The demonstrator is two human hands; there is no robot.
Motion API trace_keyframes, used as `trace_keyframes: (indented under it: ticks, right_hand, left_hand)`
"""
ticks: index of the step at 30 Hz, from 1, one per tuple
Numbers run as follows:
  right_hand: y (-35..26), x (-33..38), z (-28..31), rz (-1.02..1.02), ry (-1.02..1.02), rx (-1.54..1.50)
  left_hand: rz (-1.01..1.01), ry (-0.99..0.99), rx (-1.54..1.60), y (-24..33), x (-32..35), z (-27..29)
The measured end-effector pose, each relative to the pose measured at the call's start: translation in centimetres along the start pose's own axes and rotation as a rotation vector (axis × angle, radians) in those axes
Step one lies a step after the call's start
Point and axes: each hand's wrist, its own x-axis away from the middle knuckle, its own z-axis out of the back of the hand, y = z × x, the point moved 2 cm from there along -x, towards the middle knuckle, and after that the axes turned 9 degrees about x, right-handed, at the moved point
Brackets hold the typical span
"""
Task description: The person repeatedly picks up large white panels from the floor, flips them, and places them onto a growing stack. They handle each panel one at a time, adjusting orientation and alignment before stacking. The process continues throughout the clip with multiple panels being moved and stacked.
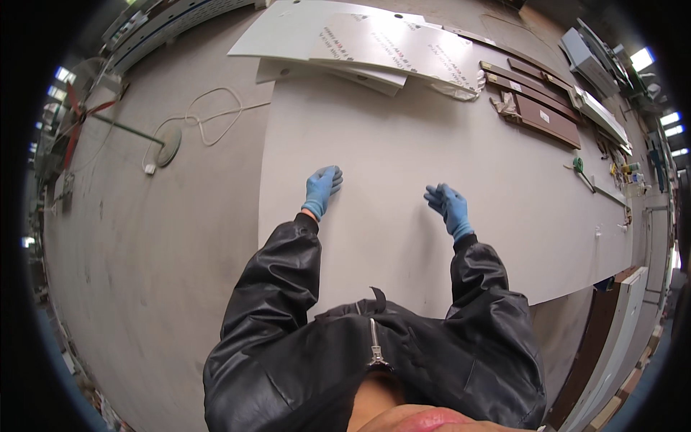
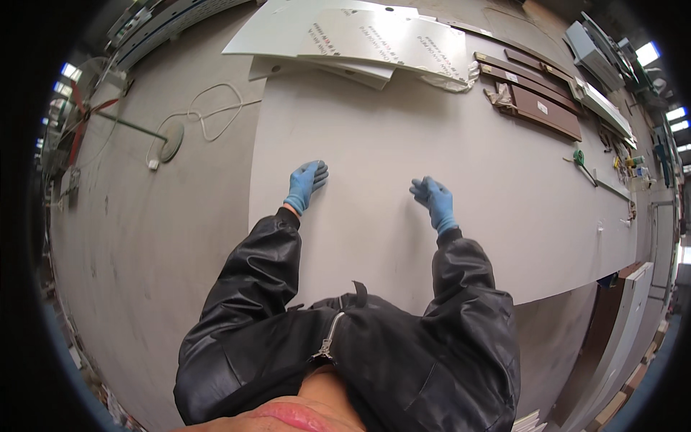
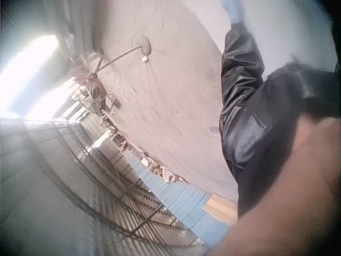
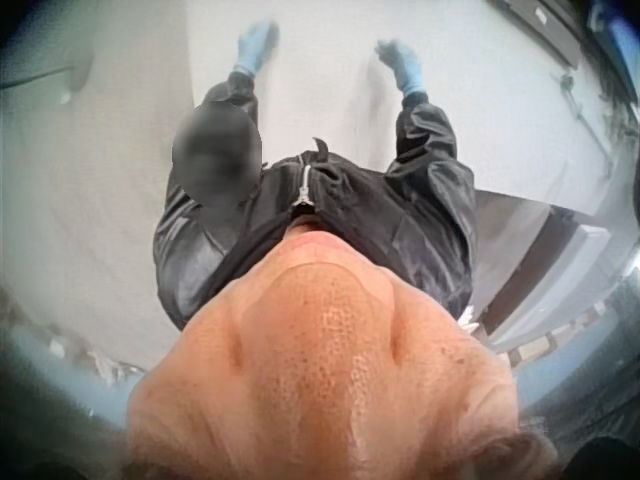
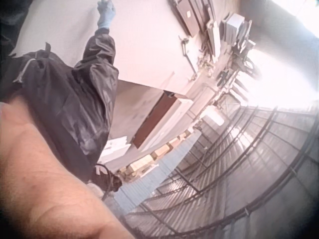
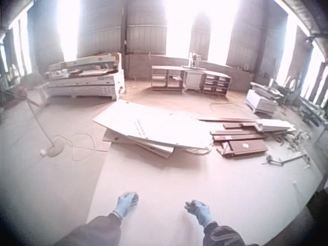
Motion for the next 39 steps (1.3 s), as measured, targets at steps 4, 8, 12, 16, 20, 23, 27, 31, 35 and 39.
trace_keyframes:
  ticks: [4,8,12,16,20,23,27,31,35,39]
  right_hand:
    - [-5.1,-10.5,-0.3,0.081,0.014,-0.065]
    - [-10.0,-21.9,-0.9,0.154,-0.007,-0.194]
    - [-14.7,-30.1,-2.6,0.203,-0.019,-0.466]
    - [-17.9,-33.5,-4.5,0.323,-0.124,-0.809]
    - [-18.7,-34.2,-4.7,0.311,-0.052,-0.930]
    - [-18.8,-34.0,-4.0,0.269,0.015,-0.888]
    - [-16.9,-32.6,-4.6,0.213,-0.039,-0.928]
    - [-14.6,-28.8,-5.9,0.236,-0.055,-0.904]
    - [-12.3,-21.8,-5.8,0.295,-0.206,-0.815]
    - [-8.9,-14.1,-4.8,0.411,-0.226,-0.660]
  left_hand:
    - [0.074,-0.080,0.182,-0.2,-3.4,-0.7]
    - [0.119,0.238,0.154,0.3,-4.3,-1.2]
    - [0.316,0.087,0.272,1.8,-5.3,-1.2]
    - [0.374,0.087,0.230,1.6,-6.2,-0.4]
    - [0.378,0.082,0.232,1.3,-6.1,0.2]
    - [0.361,0.129,0.151,1.7,-5.7,0.1]
    - [0.217,-0.013,0.099,3.6,-7.7,-2.1]
    - [0.119,-0.139,0.292,6.6,-14.2,-6.3]
    - [0.183,-0.017,0.753,9.4,-20.4,-9.6]
    - [-0.035,0.039,0.860,9.1,-20.1,-9.2]
